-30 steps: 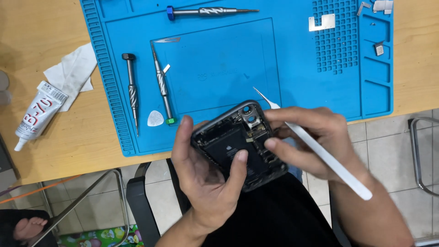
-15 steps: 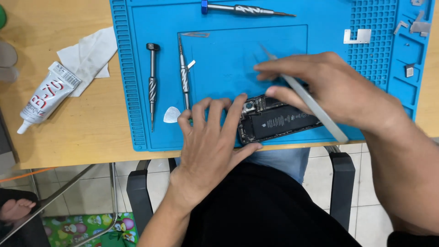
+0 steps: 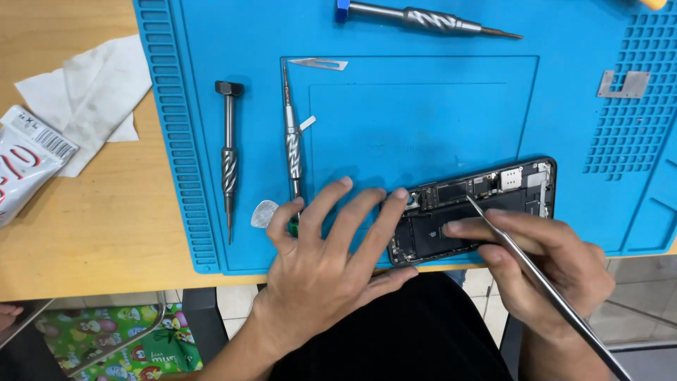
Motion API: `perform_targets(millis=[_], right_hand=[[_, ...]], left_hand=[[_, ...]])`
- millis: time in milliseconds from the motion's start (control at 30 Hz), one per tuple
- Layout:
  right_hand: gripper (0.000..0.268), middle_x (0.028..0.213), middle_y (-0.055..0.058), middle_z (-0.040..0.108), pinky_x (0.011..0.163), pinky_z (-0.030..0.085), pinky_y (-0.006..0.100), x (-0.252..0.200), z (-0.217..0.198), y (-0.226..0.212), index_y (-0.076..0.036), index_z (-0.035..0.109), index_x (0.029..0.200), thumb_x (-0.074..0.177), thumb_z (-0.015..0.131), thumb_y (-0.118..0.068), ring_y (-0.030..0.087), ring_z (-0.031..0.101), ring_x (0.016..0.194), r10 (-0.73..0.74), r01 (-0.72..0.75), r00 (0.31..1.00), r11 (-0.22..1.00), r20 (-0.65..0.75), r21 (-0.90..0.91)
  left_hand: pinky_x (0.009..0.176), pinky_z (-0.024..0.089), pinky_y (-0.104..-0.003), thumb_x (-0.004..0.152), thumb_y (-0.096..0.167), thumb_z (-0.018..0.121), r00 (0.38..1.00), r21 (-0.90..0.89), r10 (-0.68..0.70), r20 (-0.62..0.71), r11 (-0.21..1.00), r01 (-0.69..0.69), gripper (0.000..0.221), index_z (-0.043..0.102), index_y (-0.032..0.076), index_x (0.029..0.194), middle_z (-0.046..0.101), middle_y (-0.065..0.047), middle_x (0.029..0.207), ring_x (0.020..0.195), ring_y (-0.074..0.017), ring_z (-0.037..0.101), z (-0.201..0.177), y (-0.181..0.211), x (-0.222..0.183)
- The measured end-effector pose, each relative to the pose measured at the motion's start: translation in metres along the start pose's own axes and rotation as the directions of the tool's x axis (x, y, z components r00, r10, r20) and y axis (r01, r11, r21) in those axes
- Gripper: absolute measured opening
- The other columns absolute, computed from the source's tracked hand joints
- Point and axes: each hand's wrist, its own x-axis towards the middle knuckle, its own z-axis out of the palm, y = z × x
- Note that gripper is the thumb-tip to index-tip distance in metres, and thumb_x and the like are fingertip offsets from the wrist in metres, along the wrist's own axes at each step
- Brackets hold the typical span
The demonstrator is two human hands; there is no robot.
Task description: The person uses a screwdriver to remove screws from the internal frame of a disassembled smartphone. They then use tweezers to carefully lift and remove small components and connectors from the device's motherboard area.
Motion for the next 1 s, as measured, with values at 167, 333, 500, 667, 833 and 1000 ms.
perform_targets(millis=[167, 333, 500, 667, 833, 1000], right_hand=[[0.022, 0.105, 0.027, 0.070, 0.087, 0.064, 0.036, 0.013, 0.005, -0.002, 0.010, 0.069, 0.103, 0.090, 0.064, -0.008, 0.034, 0.075, 0.095, -0.198, 0.206, 0.978, 0.966, 0.065, -0.159], [0.013, 0.103, 0.030, 0.068, 0.082, 0.066, 0.038, 0.025, 0.014, -0.005, 0.013, 0.068, 0.099, 0.088, 0.065, 0.005, 0.038, 0.076, 0.091, -0.233, 0.245, 0.968, 0.959, 0.097, -0.144], [0.015, 0.109, 0.028, 0.069, 0.087, 0.070, 0.039, 0.024, 0.015, 0.003, 0.010, 0.068, 0.104, 0.091, 0.065, 0.004, 0.038, 0.077, 0.100, -0.253, 0.273, 0.959, 0.944, 0.123, -0.187], [0.009, 0.097, 0.028, 0.070, 0.076, 0.066, 0.036, 0.031, 0.020, 0.001, 0.011, 0.069, 0.093, 0.090, 0.064, 0.005, 0.035, 0.076, 0.085, -0.306, 0.320, 0.947, 0.926, 0.095, -0.201], [0.007, 0.096, 0.026, 0.070, 0.074, 0.065, 0.036, 0.034, 0.019, -0.001, 0.010, 0.070, 0.092, 0.089, 0.067, 0.005, 0.034, 0.076, 0.084, -0.316, 0.334, 0.941, 0.921, 0.118, -0.199], [0.012, 0.100, 0.028, 0.070, 0.078, 0.068, 0.035, 0.029, 0.017, 0.010, 0.011, 0.069, 0.098, 0.090, 0.064, 0.002, 0.035, 0.078, 0.089, -0.349, 0.362, 0.931, 0.919, 0.104, -0.156]], left_hand=[[0.099, 0.031, -0.044, 0.103, 0.076, 0.046, 0.999, -0.075, -0.022, 0.036, 0.997, 0.025, 0.065, 0.068, 0.026, 0.137, 0.066, 0.005, 0.127, 0.121, -0.0225, 0.059, 0.006, -0.003, -0.001], [0.102, 0.030, -0.045, 0.106, 0.071, 0.041, 0.998, -0.106, -0.042, 0.054, 0.993, 0.047, 0.060, 0.067, 0.027, 0.138, 0.067, 0.005, 0.126, 0.119, -0.0212, 0.062, 0.011, -0.003, -0.002], [0.104, 0.029, -0.049, 0.107, 0.069, 0.042, 0.997, -0.148, -0.046, 0.068, 0.987, 0.055, 0.059, 0.064, 0.026, 0.141, 0.067, 0.004, 0.127, 0.119, -0.0219, 0.063, 0.016, -0.003, -0.004], [0.105, 0.028, -0.049, 0.107, 0.070, 0.041, 0.996, -0.155, -0.056, 0.072, 0.986, 0.067, 0.060, 0.065, 0.026, 0.140, 0.067, 0.005, 0.126, 0.118, -0.0214, 0.062, 0.017, -0.002, -0.004], [0.105, 0.029, -0.051, 0.106, 0.072, 0.044, 0.996, -0.150, -0.043, 0.078, 0.987, 0.055, 0.061, 0.065, 0.026, 0.140, 0.067, 0.004, 0.126, 0.117, -0.0225, 0.063, 0.017, -0.002, -0.003], [0.103, 0.029, -0.051, 0.103, 0.076, 0.050, 0.996, -0.145, -0.028, 0.090, 0.989, 0.041, 0.063, 0.065, 0.026, 0.139, 0.066, 0.003, 0.127, 0.118, -0.0232, 0.063, 0.015, -0.004, -0.002]])
